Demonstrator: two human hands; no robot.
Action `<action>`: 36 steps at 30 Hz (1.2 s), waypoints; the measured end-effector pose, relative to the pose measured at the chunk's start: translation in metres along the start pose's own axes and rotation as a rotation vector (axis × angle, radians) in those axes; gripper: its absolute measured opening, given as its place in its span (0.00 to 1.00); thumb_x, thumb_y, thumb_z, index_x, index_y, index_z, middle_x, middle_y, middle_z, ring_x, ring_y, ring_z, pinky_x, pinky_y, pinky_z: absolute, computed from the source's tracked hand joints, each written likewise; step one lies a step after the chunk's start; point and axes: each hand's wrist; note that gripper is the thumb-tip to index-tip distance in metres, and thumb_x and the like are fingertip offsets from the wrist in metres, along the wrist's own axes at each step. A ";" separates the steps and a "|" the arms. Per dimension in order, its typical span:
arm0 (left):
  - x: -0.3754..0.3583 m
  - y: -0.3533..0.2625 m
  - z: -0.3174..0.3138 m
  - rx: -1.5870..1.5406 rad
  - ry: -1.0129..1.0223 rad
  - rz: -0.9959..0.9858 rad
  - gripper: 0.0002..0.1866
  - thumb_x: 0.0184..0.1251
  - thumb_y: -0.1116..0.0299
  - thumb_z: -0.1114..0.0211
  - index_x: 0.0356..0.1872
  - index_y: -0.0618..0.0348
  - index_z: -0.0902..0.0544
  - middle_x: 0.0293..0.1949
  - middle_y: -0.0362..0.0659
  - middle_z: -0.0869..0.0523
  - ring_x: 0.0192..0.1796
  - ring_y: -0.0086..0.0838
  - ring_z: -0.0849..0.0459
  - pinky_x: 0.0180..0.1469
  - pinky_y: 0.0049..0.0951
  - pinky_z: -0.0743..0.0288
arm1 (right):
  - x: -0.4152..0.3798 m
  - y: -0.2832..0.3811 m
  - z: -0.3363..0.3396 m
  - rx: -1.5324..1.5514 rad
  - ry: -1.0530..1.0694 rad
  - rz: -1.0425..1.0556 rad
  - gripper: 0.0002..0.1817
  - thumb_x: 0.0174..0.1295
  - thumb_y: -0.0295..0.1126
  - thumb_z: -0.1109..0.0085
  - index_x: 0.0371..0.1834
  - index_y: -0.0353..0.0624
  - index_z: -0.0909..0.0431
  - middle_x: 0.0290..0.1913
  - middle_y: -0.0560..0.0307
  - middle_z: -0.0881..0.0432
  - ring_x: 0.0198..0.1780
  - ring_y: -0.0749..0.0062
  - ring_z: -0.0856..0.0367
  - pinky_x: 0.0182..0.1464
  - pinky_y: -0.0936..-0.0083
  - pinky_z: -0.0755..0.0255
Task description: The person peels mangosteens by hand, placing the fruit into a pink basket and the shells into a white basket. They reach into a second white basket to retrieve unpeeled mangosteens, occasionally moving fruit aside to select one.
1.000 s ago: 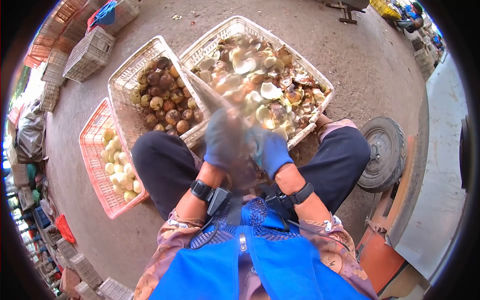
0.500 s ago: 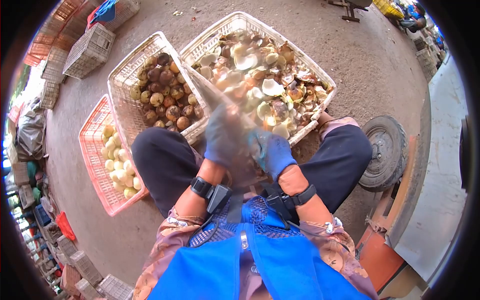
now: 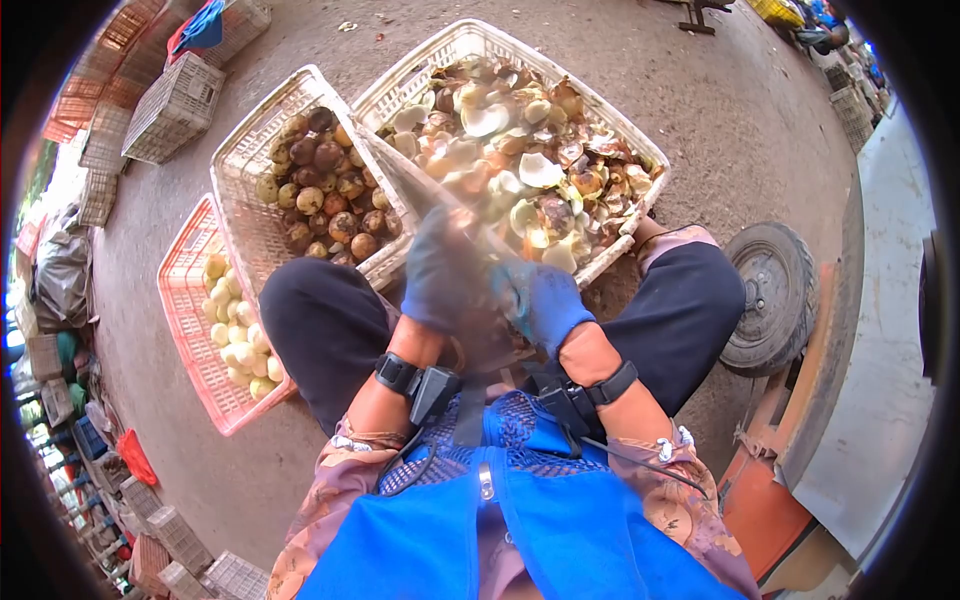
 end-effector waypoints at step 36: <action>-0.022 -0.004 -0.042 0.294 -0.262 0.200 0.20 0.67 0.48 0.39 0.46 0.54 0.22 0.34 0.39 0.17 0.31 0.25 0.19 0.26 0.25 0.25 | 0.032 -0.044 0.014 -0.419 0.133 0.094 0.14 0.58 0.39 0.39 0.44 0.52 0.28 0.33 0.50 0.17 0.36 0.52 0.16 0.36 0.59 0.25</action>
Point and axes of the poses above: each hand's wrist, its own x-axis towards the middle knuckle, its own z-axis out of the back of the hand, y = z × x
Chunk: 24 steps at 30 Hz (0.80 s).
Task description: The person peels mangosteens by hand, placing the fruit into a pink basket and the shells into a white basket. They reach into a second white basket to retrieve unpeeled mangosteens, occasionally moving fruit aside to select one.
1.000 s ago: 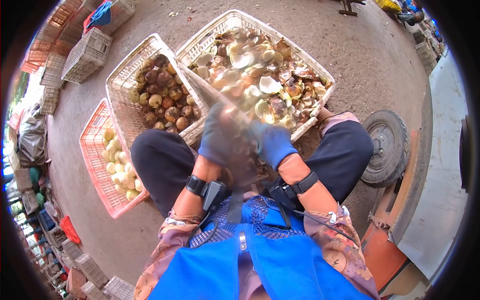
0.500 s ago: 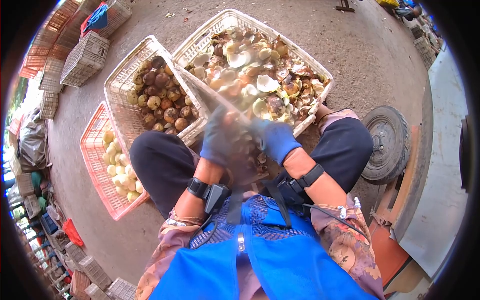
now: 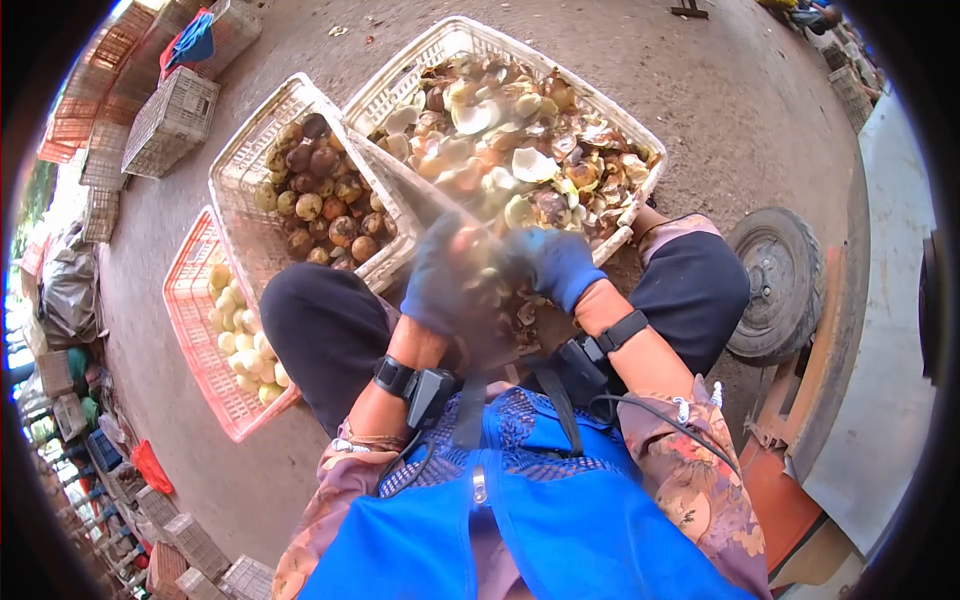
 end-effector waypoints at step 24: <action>0.066 0.013 0.063 1.303 0.133 -0.787 0.16 0.68 0.64 0.37 0.53 0.60 0.22 0.43 0.38 0.15 0.47 0.32 0.17 0.44 0.24 0.21 | -0.016 -0.002 0.001 1.364 -0.481 0.074 0.15 0.63 0.32 0.38 0.52 0.42 0.22 0.44 0.56 0.20 0.50 0.70 0.23 0.54 0.74 0.29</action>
Point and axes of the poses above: each hand's wrist, its own x-axis towards the middle knuckle, its own z-axis out of the back of the hand, y = z × x
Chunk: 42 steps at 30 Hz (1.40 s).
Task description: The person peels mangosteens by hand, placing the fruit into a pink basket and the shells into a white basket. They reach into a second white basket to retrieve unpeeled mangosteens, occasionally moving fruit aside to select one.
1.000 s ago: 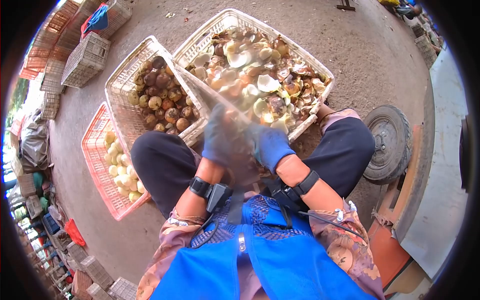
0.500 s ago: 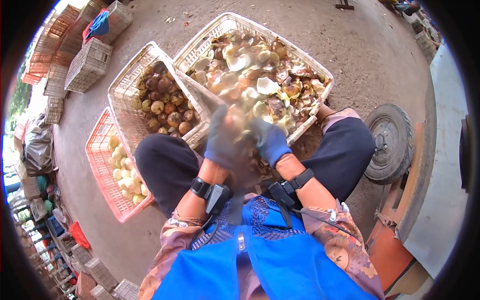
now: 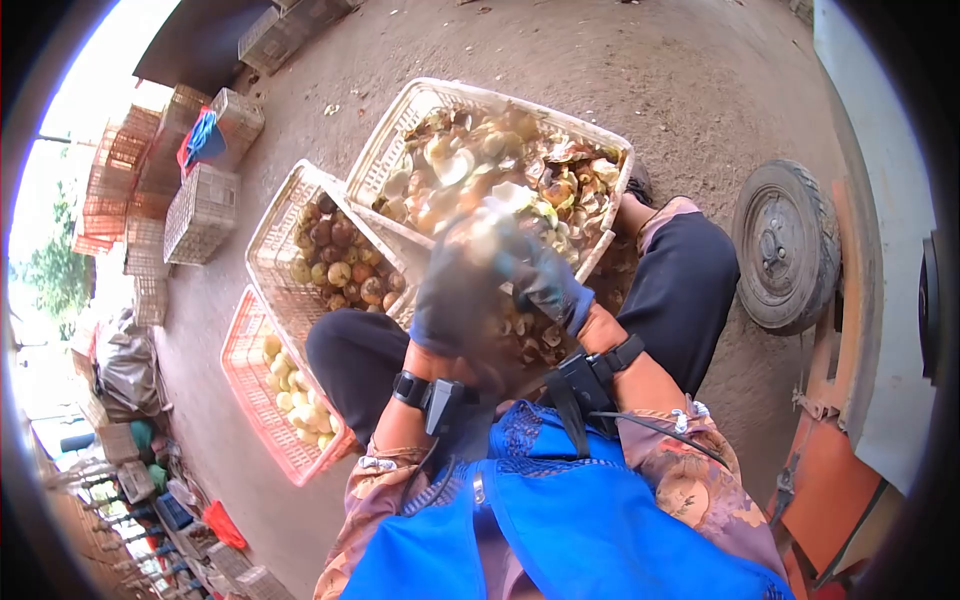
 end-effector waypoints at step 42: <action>-0.012 -0.093 -0.007 -0.140 -0.424 -0.163 0.24 0.53 0.72 0.28 0.52 0.65 0.24 0.47 0.44 0.17 0.47 0.28 0.18 0.51 0.29 0.23 | -0.018 0.024 -0.011 -0.521 0.225 -0.013 0.13 0.69 0.36 0.51 0.38 0.36 0.23 0.24 0.47 0.27 0.26 0.71 0.32 0.32 0.67 0.31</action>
Point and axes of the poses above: each hand's wrist, its own x-axis towards the middle knuckle, its own z-axis out of the back of the hand, y = z × x
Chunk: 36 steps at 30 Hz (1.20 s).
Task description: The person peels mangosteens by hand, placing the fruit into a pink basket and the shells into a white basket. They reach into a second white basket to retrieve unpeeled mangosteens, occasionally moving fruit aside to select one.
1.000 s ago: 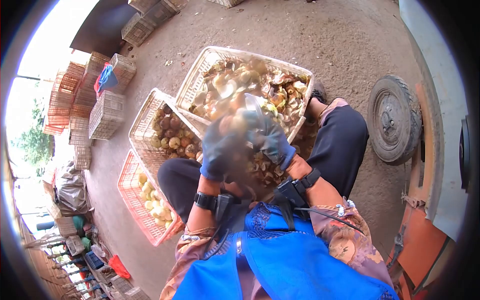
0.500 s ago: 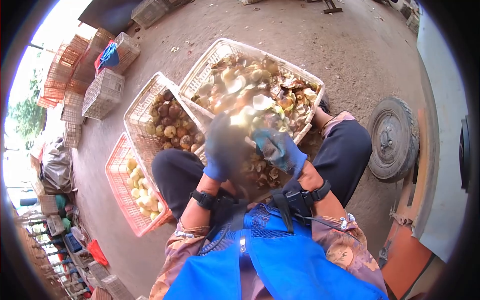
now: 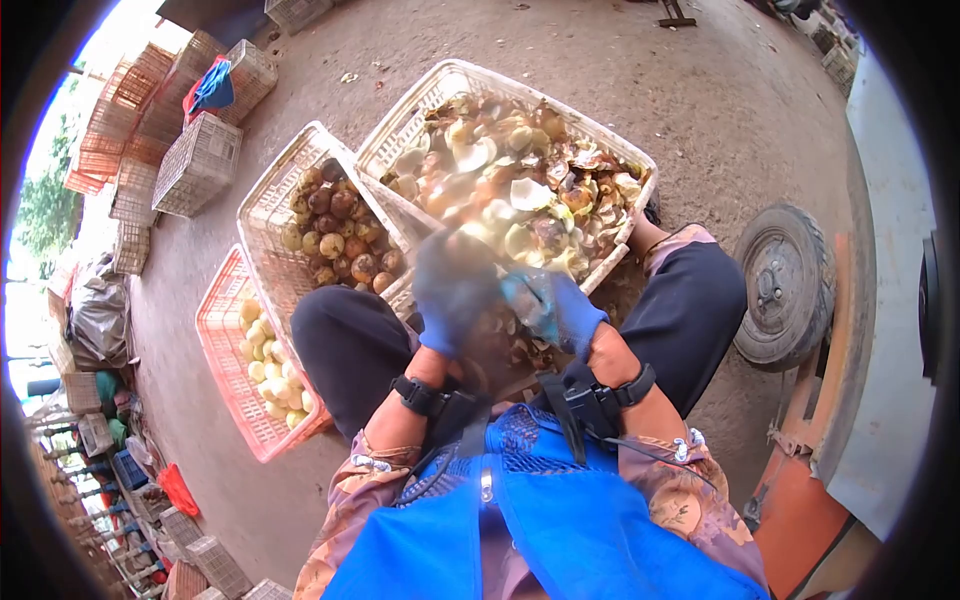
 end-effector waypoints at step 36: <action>0.006 0.012 -0.001 -0.313 -0.013 0.129 0.24 0.50 0.75 0.29 0.50 0.65 0.24 0.43 0.41 0.19 0.43 0.24 0.20 0.48 0.24 0.23 | 0.013 -0.017 0.010 -0.426 -0.069 -0.300 0.14 0.68 0.42 0.51 0.42 0.43 0.24 0.39 0.32 0.20 0.40 0.33 0.22 0.40 0.46 0.27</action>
Point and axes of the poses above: each hand's wrist, its own x-axis towards the middle knuckle, its own z-axis out of the back of the hand, y = z × x
